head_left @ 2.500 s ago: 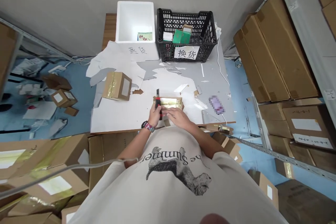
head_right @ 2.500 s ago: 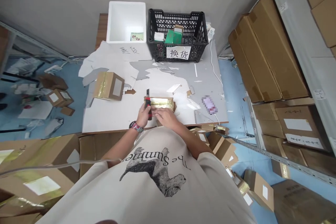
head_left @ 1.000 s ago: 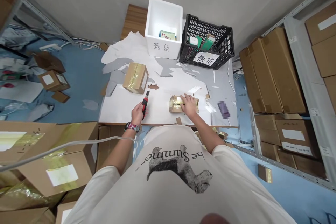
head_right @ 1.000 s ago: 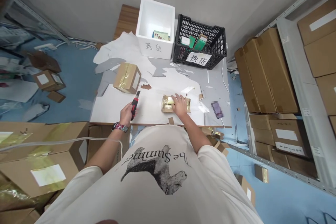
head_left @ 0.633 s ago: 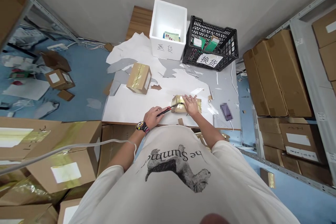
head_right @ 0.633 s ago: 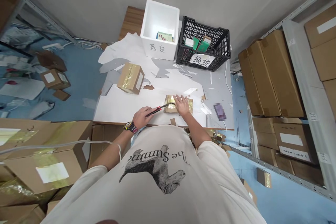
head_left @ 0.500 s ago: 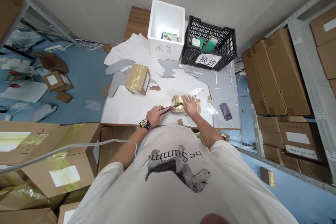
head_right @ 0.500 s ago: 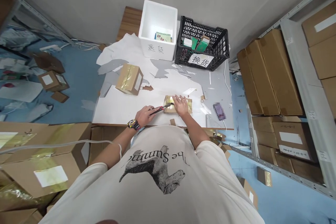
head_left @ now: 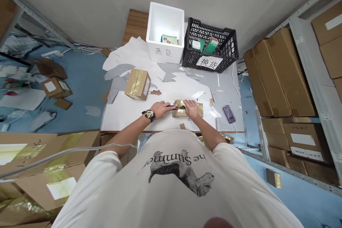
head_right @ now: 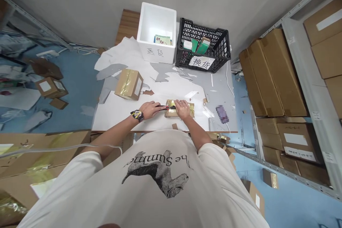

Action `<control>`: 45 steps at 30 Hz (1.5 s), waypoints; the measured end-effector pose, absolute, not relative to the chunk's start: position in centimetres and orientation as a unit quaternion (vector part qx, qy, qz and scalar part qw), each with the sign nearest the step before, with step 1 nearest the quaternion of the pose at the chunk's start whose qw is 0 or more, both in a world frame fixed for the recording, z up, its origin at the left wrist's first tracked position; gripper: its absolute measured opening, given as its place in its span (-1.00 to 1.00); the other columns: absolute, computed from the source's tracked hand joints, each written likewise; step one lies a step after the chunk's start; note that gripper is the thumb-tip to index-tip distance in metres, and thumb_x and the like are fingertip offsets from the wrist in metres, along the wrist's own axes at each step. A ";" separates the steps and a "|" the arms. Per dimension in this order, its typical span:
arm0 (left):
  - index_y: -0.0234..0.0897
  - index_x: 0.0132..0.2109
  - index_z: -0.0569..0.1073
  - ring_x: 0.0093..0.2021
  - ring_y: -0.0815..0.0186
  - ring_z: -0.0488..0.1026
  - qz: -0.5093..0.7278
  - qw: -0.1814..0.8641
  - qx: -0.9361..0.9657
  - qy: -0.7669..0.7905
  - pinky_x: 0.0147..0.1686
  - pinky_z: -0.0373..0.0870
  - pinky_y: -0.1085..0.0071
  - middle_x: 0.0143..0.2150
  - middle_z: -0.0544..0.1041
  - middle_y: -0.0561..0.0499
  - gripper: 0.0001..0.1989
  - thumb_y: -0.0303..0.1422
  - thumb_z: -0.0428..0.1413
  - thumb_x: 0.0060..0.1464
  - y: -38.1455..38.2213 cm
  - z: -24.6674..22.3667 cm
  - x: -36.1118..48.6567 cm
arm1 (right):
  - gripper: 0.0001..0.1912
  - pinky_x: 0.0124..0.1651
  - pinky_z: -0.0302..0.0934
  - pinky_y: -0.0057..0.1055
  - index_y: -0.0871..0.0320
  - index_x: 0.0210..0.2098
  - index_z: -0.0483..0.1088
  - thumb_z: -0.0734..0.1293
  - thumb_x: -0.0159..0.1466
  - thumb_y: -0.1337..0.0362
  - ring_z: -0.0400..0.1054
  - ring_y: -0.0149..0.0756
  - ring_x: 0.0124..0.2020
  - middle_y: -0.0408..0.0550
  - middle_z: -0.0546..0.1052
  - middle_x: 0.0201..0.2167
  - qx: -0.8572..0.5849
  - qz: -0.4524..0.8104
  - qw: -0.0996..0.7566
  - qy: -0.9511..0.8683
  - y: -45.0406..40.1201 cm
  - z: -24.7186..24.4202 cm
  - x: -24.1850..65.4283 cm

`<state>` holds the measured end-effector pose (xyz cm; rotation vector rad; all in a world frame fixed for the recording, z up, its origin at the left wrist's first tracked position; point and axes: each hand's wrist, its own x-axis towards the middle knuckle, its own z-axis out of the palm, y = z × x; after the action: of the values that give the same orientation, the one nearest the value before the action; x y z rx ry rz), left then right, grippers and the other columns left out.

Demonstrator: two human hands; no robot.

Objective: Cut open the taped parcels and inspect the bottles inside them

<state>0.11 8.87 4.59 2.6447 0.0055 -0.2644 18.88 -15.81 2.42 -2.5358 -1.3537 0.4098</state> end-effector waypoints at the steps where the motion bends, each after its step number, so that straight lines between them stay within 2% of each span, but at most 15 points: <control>1: 0.25 0.45 0.64 0.03 -0.01 0.50 -0.094 0.242 0.966 0.008 0.06 0.50 0.08 0.17 0.63 -0.18 -0.49 -0.19 0.05 0.52 9.3 4.5 0.0 | -0.46 0.66 0.05 -0.05 0.15 0.44 0.57 0.12 0.66 0.29 0.48 -0.02 0.42 0.16 0.63 0.43 -0.870 0.138 0.117 -0.458 -15.8 2.4 18.9; 5: 0.19 0.50 0.61 0.02 -0.01 0.52 -0.073 0.251 0.963 0.069 0.09 0.51 0.10 0.13 0.63 -0.19 -0.47 -0.16 0.05 0.53 11.0 4.2 -0.8 | -0.50 0.58 0.12 -0.08 0.10 0.30 0.65 0.11 0.69 0.25 0.56 -0.03 0.27 0.17 0.75 0.20 -0.880 0.144 0.113 -0.439 -15.8 2.3 18.9; 8: 0.17 0.52 0.58 0.07 -0.03 0.53 -0.072 0.259 0.962 0.050 0.11 0.51 0.10 0.18 0.63 -0.19 -0.46 -0.15 0.02 0.55 10.7 4.3 -1.2 | -0.49 0.62 0.07 -0.04 0.11 0.36 0.61 0.11 0.70 0.21 0.51 -0.02 0.37 0.17 0.68 0.34 -0.874 0.141 0.125 -0.448 -16.0 2.4 18.7; 12: 0.13 0.52 0.59 0.14 -0.02 0.56 -0.037 0.289 0.955 0.054 0.14 0.53 0.10 0.24 0.64 -0.18 -0.47 -0.13 -0.01 0.58 8.3 3.4 -3.6 | -0.47 0.72 -0.10 0.09 0.07 0.45 0.55 0.14 0.69 0.15 0.39 0.01 0.50 0.11 0.57 0.50 -0.867 0.134 0.132 -0.461 -16.7 3.1 18.2; 16: -0.01 0.54 0.56 0.17 -0.03 0.58 0.010 0.322 0.928 0.188 0.26 0.52 0.09 0.18 0.65 -0.22 -0.44 -0.17 -0.01 0.55 6.6 0.0 -8.8 | -0.48 0.76 -0.20 0.24 -0.01 0.48 0.55 0.22 0.65 0.13 0.34 0.09 0.51 0.09 0.56 0.50 -0.885 0.123 0.136 -0.428 -18.1 4.2 17.8; 19: -0.12 0.55 0.54 0.18 -0.07 0.57 0.012 0.325 0.897 0.299 0.30 0.50 0.06 0.14 0.65 -0.24 -0.39 -0.21 0.00 0.49 6.1 -2.9 -11.1 | -0.49 0.75 -0.20 0.29 0.00 0.46 0.56 0.21 0.65 0.15 0.35 0.13 0.47 0.14 0.63 0.38 -0.911 0.105 0.144 -0.372 -19.8 4.7 18.0; 22: -0.23 0.54 0.53 0.20 -0.12 0.56 0.009 0.324 0.880 0.348 0.34 0.48 0.00 0.16 0.64 -0.30 -0.37 -0.26 0.02 0.43 6.2 -5.0 -10.7 | -0.51 0.71 -0.10 0.23 0.06 0.35 0.64 0.17 0.68 0.12 0.40 0.12 0.37 0.16 0.69 0.27 -0.925 0.086 0.155 -0.336 -21.6 5.0 18.5; 27: -0.31 0.48 0.58 0.31 -0.20 0.53 0.000 0.318 0.877 0.360 0.42 0.41 -0.12 0.27 0.62 -0.38 -0.38 -0.34 0.05 0.36 6.5 -6.1 -7.7 | -0.49 0.48 0.30 -0.05 0.12 0.25 0.68 0.14 0.70 0.11 0.41 0.09 0.29 0.17 0.72 0.19 -0.924 0.091 0.186 -0.320 -22.9 5.5 19.5; 30: -0.31 0.41 0.62 0.43 -0.16 0.49 0.029 0.327 0.877 0.351 0.49 0.36 -0.08 0.39 0.59 -0.37 -0.44 -0.29 0.02 0.41 6.0 -5.3 -5.2 | -0.46 0.41 0.36 -0.12 0.12 0.23 0.69 0.10 0.71 0.12 0.42 0.06 0.29 0.16 0.73 0.13 -0.931 0.089 0.199 -0.294 -23.5 5.4 19.8; 32: -0.28 0.42 0.60 0.34 -0.07 0.58 0.026 0.377 0.861 0.340 0.39 0.46 0.03 0.35 0.65 -0.33 -0.44 -0.18 -0.04 0.51 5.1 -4.2 -3.0 | -0.44 0.44 0.35 -0.10 0.16 0.31 0.65 0.10 0.70 0.08 0.44 0.05 0.32 0.22 0.68 0.22 -0.947 0.062 0.212 -0.234 -24.0 4.9 19.9; 34: -0.25 0.46 0.58 0.15 0.01 0.69 -0.016 0.431 0.840 0.329 0.20 0.56 0.15 0.23 0.74 -0.27 -0.38 -0.03 -0.09 0.57 4.0 -3.0 -0.4 | -0.40 0.38 0.40 -0.09 0.22 0.39 0.58 0.14 0.67 0.02 0.51 0.06 0.28 0.30 0.65 0.26 -0.959 0.069 0.232 -0.147 -24.6 4.0 20.1; 38: -0.25 0.41 0.64 0.00 -0.06 0.75 -0.097 0.405 0.858 0.300 -0.01 0.55 0.20 -0.04 0.81 -0.25 -0.22 0.25 -0.02 0.49 2.2 -1.0 4.5 | -0.43 0.21 0.48 -0.21 0.15 0.33 0.63 0.14 0.66 0.01 0.64 -0.02 0.11 0.17 0.76 0.12 -0.936 0.212 0.263 -0.096 -24.8 2.5 20.6; 40: -0.27 0.27 0.72 -0.03 -0.13 0.75 -0.108 0.361 0.878 0.294 -0.05 0.54 0.18 -0.13 0.80 -0.28 -0.22 0.28 0.00 0.46 1.9 -0.4 6.0 | -0.44 0.20 0.47 -0.24 0.11 0.28 0.66 0.11 0.68 0.04 0.66 -0.03 0.11 0.12 0.78 0.10 -0.933 0.233 0.249 -0.114 -24.6 2.2 20.6; 42: -0.28 0.17 0.75 -0.05 -0.14 0.74 -0.119 0.338 0.887 0.291 -0.06 0.53 0.17 -0.12 0.81 -0.31 -0.26 0.25 0.00 0.46 1.9 0.1 6.6 | -0.46 0.19 0.46 -0.24 0.10 0.29 0.66 0.12 0.69 0.06 0.66 0.00 0.11 0.14 0.78 0.12 -0.938 0.230 0.229 -0.121 -24.4 2.2 20.4; 45: -0.29 0.23 0.72 0.01 -0.13 0.74 -0.155 0.327 0.887 0.287 -0.03 0.55 0.20 -0.02 0.81 -0.29 -0.32 0.17 0.02 0.47 1.8 0.9 6.1 | -0.49 0.20 0.44 -0.26 0.10 0.34 0.64 0.16 0.69 0.08 0.66 0.02 0.16 0.16 0.77 0.17 -0.937 0.238 0.220 -0.132 -24.6 2.6 19.9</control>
<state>6.14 1.78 0.86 2.3229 0.7518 -0.4069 19.89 -24.55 2.61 -2.5899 -0.3655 0.6591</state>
